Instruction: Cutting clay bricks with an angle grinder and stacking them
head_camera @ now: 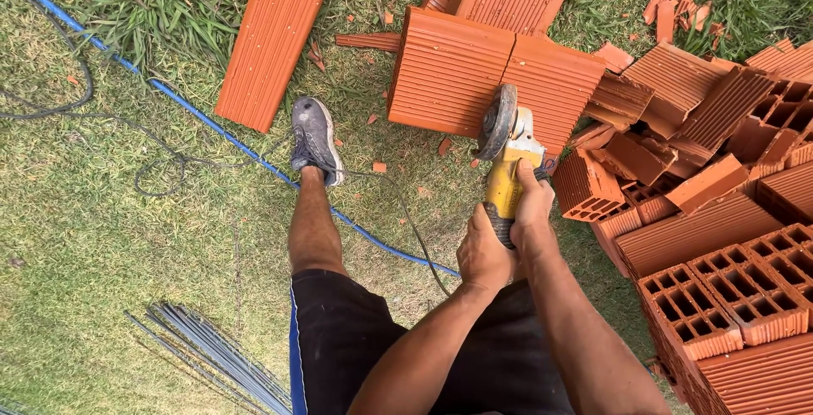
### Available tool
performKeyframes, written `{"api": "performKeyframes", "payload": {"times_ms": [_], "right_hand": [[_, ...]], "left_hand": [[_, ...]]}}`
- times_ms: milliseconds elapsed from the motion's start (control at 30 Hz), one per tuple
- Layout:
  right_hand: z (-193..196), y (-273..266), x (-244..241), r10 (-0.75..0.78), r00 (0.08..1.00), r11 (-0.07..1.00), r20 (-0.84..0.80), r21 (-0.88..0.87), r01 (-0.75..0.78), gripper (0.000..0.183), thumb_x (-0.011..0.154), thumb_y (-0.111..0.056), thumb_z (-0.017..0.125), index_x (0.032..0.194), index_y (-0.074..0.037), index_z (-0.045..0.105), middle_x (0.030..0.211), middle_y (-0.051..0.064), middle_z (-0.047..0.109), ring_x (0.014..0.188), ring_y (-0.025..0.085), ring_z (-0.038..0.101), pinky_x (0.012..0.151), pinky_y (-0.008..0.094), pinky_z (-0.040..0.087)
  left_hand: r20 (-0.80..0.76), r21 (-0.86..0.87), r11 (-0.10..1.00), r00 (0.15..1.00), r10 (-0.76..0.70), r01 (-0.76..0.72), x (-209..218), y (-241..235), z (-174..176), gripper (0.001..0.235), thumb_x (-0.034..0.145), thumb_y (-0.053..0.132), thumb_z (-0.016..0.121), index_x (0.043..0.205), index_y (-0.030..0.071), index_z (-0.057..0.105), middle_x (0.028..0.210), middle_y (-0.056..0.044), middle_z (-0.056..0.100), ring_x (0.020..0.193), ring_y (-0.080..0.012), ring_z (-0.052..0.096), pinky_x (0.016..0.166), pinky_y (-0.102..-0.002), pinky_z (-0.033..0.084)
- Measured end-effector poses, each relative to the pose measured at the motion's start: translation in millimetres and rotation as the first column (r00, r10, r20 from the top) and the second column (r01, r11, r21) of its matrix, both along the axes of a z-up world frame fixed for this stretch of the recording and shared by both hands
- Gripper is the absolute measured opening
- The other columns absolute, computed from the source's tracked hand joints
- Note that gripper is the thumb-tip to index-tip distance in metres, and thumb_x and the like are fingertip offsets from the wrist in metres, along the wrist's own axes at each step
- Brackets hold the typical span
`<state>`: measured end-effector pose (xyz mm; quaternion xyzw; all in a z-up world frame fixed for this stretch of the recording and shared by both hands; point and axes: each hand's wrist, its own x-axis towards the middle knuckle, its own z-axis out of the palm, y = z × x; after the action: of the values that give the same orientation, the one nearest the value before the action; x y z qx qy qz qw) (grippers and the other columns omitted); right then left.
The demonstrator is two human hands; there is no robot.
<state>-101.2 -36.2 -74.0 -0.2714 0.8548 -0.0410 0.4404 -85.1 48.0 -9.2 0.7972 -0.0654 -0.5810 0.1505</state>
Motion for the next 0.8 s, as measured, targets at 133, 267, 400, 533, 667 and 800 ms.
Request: {"api": "performKeyframes", "payload": {"times_ms": [133, 267, 400, 533, 667, 800], "right_hand": [[-9, -6, -3, -0.007, 1.0, 1.0, 0.006, -0.008, 0.007, 0.06, 0.078, -0.057, 0.087, 0.088, -0.004, 0.062, 0.08, 0.016, 0.064, 0.077, 0.03, 0.068, 0.071, 0.043, 0.055], [-13, -10, -3, -0.003, 1.0, 1.0, 0.0, -0.023, 0.003, 0.06, 0.076, -0.059, 0.087, 0.085, -0.005, 0.061, 0.079, 0.016, 0.064, 0.077, 0.029, 0.068, 0.07, 0.043, 0.055], [1, -16, 10, 0.013, 1.0, 0.999, 0.011, -0.033, -0.012, 0.063, 0.077, -0.059, 0.086, 0.086, -0.002, 0.06, 0.083, 0.018, 0.061, 0.083, 0.031, 0.066, 0.076, 0.045, 0.054], [-3, -18, 11, 0.017, 1.0, 1.0, 0.009, -0.027, -0.016, 0.062, 0.077, -0.059, 0.086, 0.087, -0.003, 0.062, 0.084, 0.017, 0.062, 0.083, 0.031, 0.066, 0.076, 0.044, 0.054], [-1, -23, 15, 0.021, 1.0, 1.0, 0.006, -0.021, -0.02, 0.061, 0.078, -0.06, 0.084, 0.089, -0.003, 0.063, 0.085, 0.018, 0.063, 0.083, 0.031, 0.067, 0.076, 0.045, 0.055], [1, -30, 23, 0.042, 0.999, 0.999, -0.004, -0.025, -0.042, 0.063, 0.077, -0.061, 0.084, 0.09, -0.003, 0.065, 0.087, 0.018, 0.063, 0.087, 0.031, 0.066, 0.08, 0.045, 0.054]], "left_hand": [[-0.017, -0.011, 1.0, 1.0, 0.018, -0.018, 7, -8, 0, 0.078, 0.088, 0.042, 0.059, 0.15, 0.005, 0.03, 0.12, -0.017, 0.057, 0.105, -0.0459, 0.067, 0.088, -0.058, 0.053], [-0.035, 0.001, 1.0, 0.999, 0.005, -0.005, 11, -15, -1, 0.078, 0.089, 0.042, 0.059, 0.15, 0.004, 0.03, 0.123, -0.019, 0.057, 0.108, -0.0462, 0.066, 0.09, -0.058, 0.052], [-0.042, -0.022, 1.0, 0.999, 0.014, -0.015, 20, -20, 8, 0.075, 0.09, 0.039, 0.058, 0.15, 0.003, 0.03, 0.12, -0.019, 0.057, 0.107, -0.046, 0.066, 0.09, -0.058, 0.052], [-0.039, -0.014, 1.0, 0.999, 0.013, -0.014, 18, -21, 3, 0.076, 0.089, 0.04, 0.059, 0.149, 0.003, 0.03, 0.121, -0.019, 0.057, 0.108, -0.0461, 0.066, 0.09, -0.058, 0.051], [-0.041, -0.008, 1.0, 0.999, 0.011, -0.012, 16, -24, -1, 0.077, 0.089, 0.043, 0.058, 0.15, 0.005, 0.029, 0.122, -0.018, 0.057, 0.108, -0.0452, 0.066, 0.091, -0.058, 0.051], [-0.037, -0.024, 1.0, 0.999, 0.012, -0.013, 22, -32, -2, 0.078, 0.086, 0.039, 0.059, 0.149, 0.004, 0.029, 0.124, -0.019, 0.056, 0.109, -0.046, 0.065, 0.091, -0.059, 0.051]]}}
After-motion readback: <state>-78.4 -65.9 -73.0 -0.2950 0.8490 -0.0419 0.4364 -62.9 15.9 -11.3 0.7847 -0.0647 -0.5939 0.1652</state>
